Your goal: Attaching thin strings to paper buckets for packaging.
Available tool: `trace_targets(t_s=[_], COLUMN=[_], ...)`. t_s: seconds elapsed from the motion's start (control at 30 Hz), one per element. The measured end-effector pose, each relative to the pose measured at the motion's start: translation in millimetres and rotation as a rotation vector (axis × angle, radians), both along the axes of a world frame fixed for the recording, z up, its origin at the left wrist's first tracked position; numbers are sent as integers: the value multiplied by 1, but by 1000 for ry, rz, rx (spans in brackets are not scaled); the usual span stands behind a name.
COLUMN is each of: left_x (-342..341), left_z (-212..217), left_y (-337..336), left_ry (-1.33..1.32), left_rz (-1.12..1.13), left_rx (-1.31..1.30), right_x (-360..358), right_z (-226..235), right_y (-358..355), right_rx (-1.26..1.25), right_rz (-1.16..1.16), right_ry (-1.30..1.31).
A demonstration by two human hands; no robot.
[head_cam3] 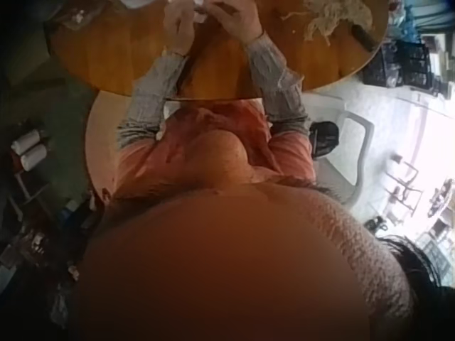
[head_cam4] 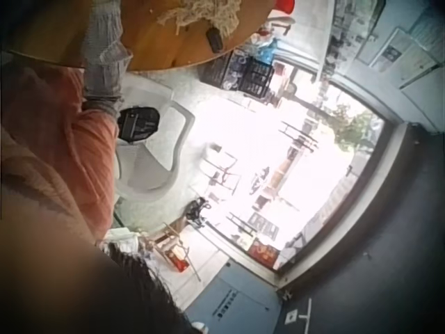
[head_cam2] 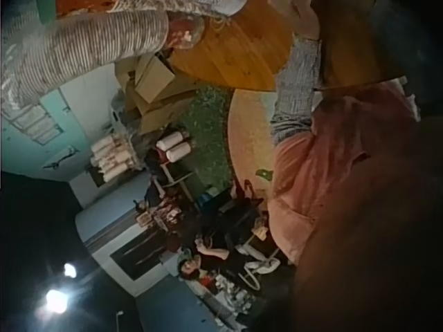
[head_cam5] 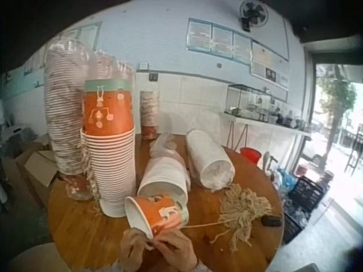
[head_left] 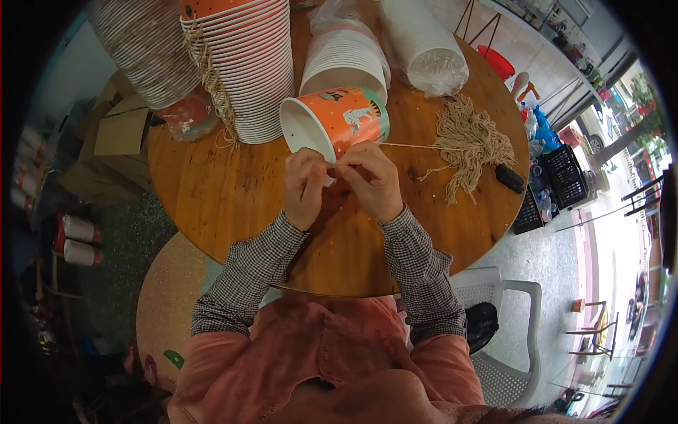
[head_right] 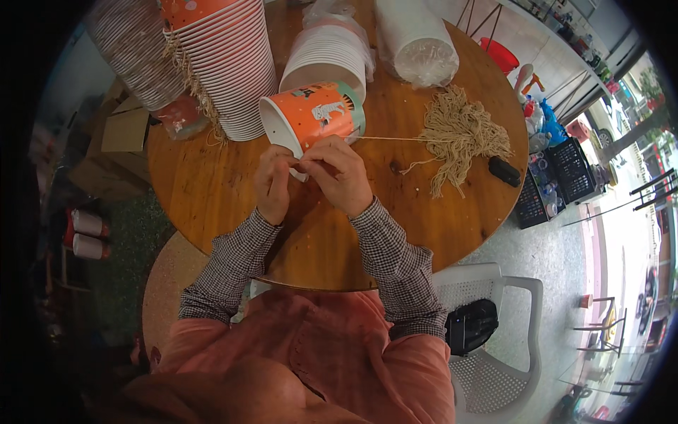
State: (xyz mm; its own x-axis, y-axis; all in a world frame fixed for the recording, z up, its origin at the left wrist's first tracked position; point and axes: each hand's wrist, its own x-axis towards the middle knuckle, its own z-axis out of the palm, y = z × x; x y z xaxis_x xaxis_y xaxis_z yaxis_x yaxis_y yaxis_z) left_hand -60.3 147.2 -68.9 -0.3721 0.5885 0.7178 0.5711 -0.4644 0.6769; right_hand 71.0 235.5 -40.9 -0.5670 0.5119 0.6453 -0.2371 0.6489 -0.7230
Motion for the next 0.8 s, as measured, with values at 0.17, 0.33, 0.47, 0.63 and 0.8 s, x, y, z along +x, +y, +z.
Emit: trace_targets(t_s=[0.17, 0.33, 0.47, 0.63, 0.8], left_x=[5, 3, 2, 8, 2], left_z=[1, 0, -1, 7, 7], left_y=[2, 2, 1, 0, 1], left_ry=[-150, -178, -132, -105, 61], left_rz=[-26, -32, -18, 17, 112], left_rx=[-106, -83, -71, -47, 30], right_x=[-2, -3, -4, -2, -1], right_z=[0, -2, -4, -5, -3], right_y=[2, 3, 3, 2, 3], right_rx=[48, 52, 21, -81, -126], right_rz=[-33, -29, -22, -7, -15], right_ry=[-26, 11, 25, 40, 21])
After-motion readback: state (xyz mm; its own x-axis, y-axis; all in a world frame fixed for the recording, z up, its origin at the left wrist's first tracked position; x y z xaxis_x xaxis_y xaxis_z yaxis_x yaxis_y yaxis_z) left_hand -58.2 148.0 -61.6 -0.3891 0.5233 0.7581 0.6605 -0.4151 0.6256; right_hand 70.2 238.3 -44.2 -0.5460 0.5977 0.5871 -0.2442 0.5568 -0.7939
